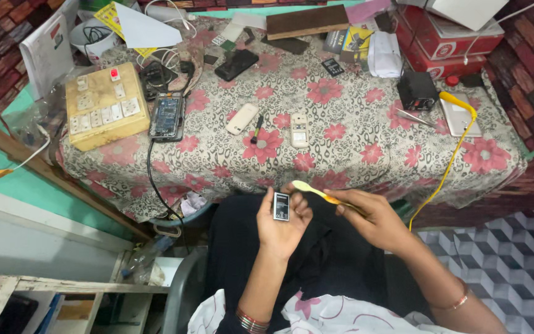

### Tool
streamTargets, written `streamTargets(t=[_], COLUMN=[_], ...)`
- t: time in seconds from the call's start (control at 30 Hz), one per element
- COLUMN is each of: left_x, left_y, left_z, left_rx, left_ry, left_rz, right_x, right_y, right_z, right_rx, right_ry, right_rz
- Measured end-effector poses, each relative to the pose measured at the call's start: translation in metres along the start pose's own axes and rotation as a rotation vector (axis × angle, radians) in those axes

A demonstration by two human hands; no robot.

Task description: The person repairs a smartphone at a cluttered workbench. They open the phone's back cover, remove the battery, work on the internal components with a screwdriver, brush the parts with a toothbrush, and reassemble the phone by fitting the battery and cover back on.

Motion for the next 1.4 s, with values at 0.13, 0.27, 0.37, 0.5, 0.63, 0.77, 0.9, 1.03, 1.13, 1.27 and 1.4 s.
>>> streamTargets(t=[0.13,0.27,0.37,0.5,0.63,0.77,0.9,1.03,1.13,1.27,1.4], left_x=[0.001,0.009,0.009,0.007,0.001,-0.011,-0.021,-0.015,0.001,0.03,0.047], left_y=[-0.001,-0.001,-0.002,-0.004,0.001,0.014,0.036,0.048,0.049,0.05,0.058], left_z=[0.004,0.03,0.031,0.026,-0.003,-0.072,-0.128,-0.129,-0.11,-0.089,-0.083], left_rx=[0.1,0.195,0.2,0.114,0.163,0.115,0.19,0.371,0.478,0.524,0.562], left_ry=[0.344,0.257,0.278,0.273,0.331,0.537,0.641,0.625,0.64,0.62,0.608], left_rz=[0.063,0.059,0.036,0.024,0.028,0.083,0.216,0.224,0.198,0.154,0.164], right_x=[0.002,-0.001,-0.004,0.003,-0.002,0.012,0.052,0.095,0.108,0.109,0.092], right_y=[0.002,0.007,0.006,0.002,0.011,0.036,0.091,0.113,0.1,0.074,0.041], right_z=[0.01,0.03,0.037,0.017,0.034,0.021,-0.026,-0.065,-0.063,-0.015,0.039], right_rx=[-0.041,-0.032,-0.021,-0.062,-0.067,-0.111,-0.334,-0.505,-0.807,-0.327,-0.269], right_ry=[-0.059,-0.294,-0.368,-0.105,-0.343,-0.304,-0.021,0.238,0.321,0.055,-0.179], right_rz=[0.011,0.064,0.049,0.003,0.056,0.06,0.214,0.181,0.102,-0.051,-0.18])
Point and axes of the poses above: each hand's wrist, its own x-axis towards the middle knuckle, its own z-axis out of the palm, y = z × x, the point moved 8 cm from there along x, towards the middle knuckle, and after that the axes turned 1 degree about x, right-handed, at the moved point
